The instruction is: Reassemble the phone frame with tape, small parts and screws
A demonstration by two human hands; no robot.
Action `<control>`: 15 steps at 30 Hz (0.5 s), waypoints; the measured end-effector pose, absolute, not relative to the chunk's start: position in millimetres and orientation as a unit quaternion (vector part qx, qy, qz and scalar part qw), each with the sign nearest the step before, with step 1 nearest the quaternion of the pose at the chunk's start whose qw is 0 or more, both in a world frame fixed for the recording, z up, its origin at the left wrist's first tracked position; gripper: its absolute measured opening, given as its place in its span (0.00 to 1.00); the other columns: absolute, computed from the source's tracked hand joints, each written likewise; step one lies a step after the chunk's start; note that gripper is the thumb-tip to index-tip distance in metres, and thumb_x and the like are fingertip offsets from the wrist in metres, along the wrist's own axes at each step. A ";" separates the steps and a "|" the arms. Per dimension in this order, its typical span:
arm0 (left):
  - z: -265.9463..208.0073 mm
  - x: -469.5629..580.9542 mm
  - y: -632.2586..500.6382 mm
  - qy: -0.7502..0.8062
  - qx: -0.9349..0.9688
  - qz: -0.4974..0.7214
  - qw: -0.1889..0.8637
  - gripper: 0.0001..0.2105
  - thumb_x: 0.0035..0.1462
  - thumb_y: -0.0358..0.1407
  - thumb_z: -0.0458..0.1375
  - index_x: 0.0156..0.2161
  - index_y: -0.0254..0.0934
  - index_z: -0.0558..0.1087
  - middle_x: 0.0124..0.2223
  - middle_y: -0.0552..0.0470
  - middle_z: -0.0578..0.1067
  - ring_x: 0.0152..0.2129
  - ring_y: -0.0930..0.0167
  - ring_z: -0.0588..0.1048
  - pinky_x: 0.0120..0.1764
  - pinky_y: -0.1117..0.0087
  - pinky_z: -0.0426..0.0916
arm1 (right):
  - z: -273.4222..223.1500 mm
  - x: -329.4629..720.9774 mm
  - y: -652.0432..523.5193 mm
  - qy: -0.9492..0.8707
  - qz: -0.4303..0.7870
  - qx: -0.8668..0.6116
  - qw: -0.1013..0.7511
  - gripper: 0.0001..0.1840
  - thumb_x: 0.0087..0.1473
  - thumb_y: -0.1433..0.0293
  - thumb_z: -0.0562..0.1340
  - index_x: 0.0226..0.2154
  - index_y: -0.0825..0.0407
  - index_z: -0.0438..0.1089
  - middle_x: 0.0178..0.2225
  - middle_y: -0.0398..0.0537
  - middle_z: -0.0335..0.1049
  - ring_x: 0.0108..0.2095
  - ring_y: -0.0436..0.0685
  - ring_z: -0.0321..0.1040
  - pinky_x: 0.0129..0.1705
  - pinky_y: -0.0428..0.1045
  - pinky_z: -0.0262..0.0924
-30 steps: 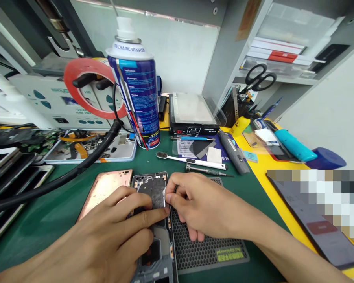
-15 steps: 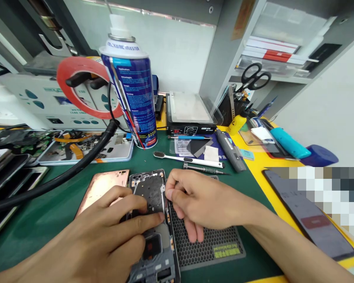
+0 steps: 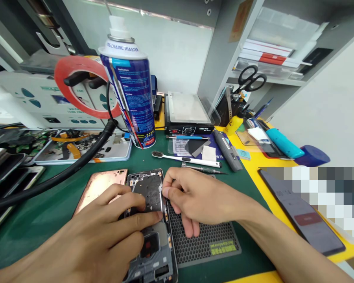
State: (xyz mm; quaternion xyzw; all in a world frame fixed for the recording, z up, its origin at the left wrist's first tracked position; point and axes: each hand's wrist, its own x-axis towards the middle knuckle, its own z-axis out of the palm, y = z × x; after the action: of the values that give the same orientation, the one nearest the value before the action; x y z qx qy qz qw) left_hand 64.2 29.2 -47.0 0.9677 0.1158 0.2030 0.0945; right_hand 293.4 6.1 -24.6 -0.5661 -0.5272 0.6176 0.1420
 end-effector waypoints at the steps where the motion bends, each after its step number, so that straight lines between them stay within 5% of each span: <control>1: -47.0 64.2 29.1 0.117 0.968 0.204 0.093 0.11 0.63 0.31 0.50 0.35 0.41 0.75 0.40 0.51 0.79 0.39 0.63 0.71 0.50 0.55 0.62 | -24.1 292.7 6.3 -0.528 0.616 -0.567 0.141 0.13 0.68 0.59 0.50 0.35 0.49 0.56 0.17 0.32 0.59 0.15 0.47 0.66 0.16 0.39 0.58; 15: -48.0 68.6 29.3 0.119 0.972 0.186 0.082 0.10 0.62 0.31 0.52 0.32 0.39 0.74 0.50 0.48 0.78 0.43 0.60 0.71 0.50 0.50 0.60 | -25.1 288.0 3.9 -0.531 0.588 -0.597 0.125 0.08 0.68 0.63 0.49 0.38 0.48 0.56 0.24 0.35 0.61 0.14 0.45 0.64 0.15 0.39 0.58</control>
State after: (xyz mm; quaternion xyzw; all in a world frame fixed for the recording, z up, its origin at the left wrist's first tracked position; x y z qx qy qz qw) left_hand 68.6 29.3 -48.0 0.9718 0.1189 0.1864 0.0816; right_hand 288.0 3.9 -25.1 -0.5974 -0.5308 0.5879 0.1254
